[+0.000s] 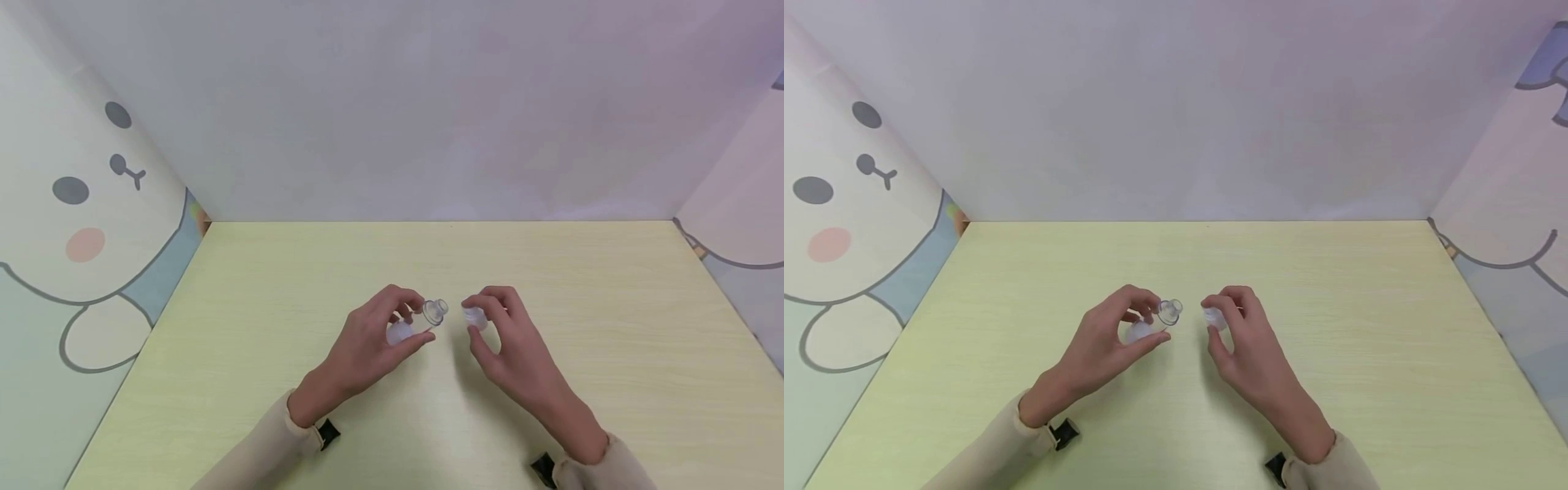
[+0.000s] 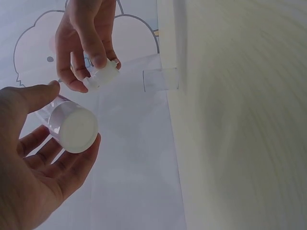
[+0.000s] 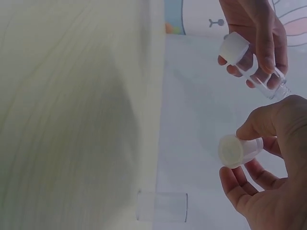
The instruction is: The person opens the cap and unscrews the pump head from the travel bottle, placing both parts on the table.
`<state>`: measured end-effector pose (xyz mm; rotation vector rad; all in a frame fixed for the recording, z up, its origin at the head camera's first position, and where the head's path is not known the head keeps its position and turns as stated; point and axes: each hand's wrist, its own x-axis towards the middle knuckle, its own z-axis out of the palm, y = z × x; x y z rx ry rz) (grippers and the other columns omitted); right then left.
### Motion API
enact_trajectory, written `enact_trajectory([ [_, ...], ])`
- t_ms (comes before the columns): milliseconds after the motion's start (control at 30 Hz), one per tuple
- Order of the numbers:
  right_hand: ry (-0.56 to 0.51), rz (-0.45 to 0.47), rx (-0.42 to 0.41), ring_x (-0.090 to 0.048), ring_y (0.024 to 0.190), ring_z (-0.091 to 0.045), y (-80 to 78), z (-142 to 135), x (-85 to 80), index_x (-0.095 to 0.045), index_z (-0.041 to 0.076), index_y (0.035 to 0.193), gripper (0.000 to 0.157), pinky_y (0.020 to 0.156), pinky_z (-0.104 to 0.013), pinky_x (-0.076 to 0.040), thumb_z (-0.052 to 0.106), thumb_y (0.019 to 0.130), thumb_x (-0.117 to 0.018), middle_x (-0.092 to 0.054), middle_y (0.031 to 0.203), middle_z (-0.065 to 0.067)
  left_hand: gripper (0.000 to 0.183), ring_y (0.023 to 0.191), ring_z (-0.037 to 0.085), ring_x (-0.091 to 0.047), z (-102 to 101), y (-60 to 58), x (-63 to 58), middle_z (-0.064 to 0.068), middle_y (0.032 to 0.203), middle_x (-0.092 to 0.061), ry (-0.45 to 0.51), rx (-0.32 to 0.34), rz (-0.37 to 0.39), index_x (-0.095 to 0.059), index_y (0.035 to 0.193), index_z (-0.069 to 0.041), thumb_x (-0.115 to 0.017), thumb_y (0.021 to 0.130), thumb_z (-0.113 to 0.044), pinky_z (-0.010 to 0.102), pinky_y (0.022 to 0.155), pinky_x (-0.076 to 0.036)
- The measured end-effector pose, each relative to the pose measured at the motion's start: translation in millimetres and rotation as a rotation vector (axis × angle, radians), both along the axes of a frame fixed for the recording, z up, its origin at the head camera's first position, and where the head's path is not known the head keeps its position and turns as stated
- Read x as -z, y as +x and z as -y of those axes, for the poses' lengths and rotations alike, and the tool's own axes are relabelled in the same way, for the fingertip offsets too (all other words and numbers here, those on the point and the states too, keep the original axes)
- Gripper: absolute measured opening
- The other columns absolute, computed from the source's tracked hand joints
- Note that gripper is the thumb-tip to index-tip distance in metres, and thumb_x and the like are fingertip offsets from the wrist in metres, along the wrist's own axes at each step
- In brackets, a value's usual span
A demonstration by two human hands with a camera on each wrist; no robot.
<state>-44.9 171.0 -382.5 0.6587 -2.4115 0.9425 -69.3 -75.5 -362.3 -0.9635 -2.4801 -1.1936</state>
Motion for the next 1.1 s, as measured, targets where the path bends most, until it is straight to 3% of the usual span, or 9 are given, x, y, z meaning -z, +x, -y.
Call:
enact_trajectory([
  [300, 0.097, 0.137, 0.018, -0.061, 0.096, -0.015, -4.2, 7.6, 6.8, -0.064, 0.008, 0.121, 0.04, 0.077, -0.031, -0.056, -0.002, 0.084, -0.076, -0.054, 0.123, -0.01, 0.043, 0.093, 0.007, -0.066, 1.4, -1.0, -1.3, -0.004, 0.109, -0.066, 0.005, -0.008, -0.016, -0.059, 0.119, -0.015, -0.086, 0.087, -0.023, 0.022, 0.083, -0.059],
  [500, 0.16, 0.191, 0.012, -0.064, 0.107, -0.026, -7.4, 13.2, 8.4, -0.065, 0.005, 0.121, 0.038, 0.085, -0.04, -0.06, 0.0, 0.086, -0.077, -0.058, 0.126, -0.011, 0.042, 0.093, 0.007, -0.066, 1.7, -1.3, -1.6, -0.004, 0.109, -0.066, 0.003, -0.008, -0.022, -0.059, 0.119, -0.014, -0.086, 0.088, -0.023, 0.021, 0.083, -0.058],
  [800, 0.233, 0.241, 0.018, -0.063, 0.107, -0.03, -11.1, 22.0, 10.1, -0.067, 0.002, 0.12, 0.035, 0.089, -0.044, -0.058, 0.0, 0.087, -0.077, -0.065, 0.124, -0.01, 0.042, 0.092, 0.008, -0.067, 2.6, -1.2, -2.3, -0.004, 0.11, -0.066, 0.001, -0.007, -0.033, -0.059, 0.119, -0.013, -0.086, 0.088, -0.021, 0.022, 0.083, -0.058],
  [1100, 0.233, 0.296, 0.044, -0.065, 0.103, -0.033, -14.6, 27.5, 13.4, -0.066, 0.001, 0.12, 0.036, 0.088, -0.045, -0.058, 0.001, 0.087, -0.079, -0.067, 0.121, -0.012, 0.042, 0.092, 0.008, -0.066, 2.6, -2.2, -1.4, -0.004, 0.11, -0.066, 0.009, -0.013, -0.037, -0.059, 0.119, -0.013, -0.085, 0.088, -0.02, 0.021, 0.083, -0.058],
])
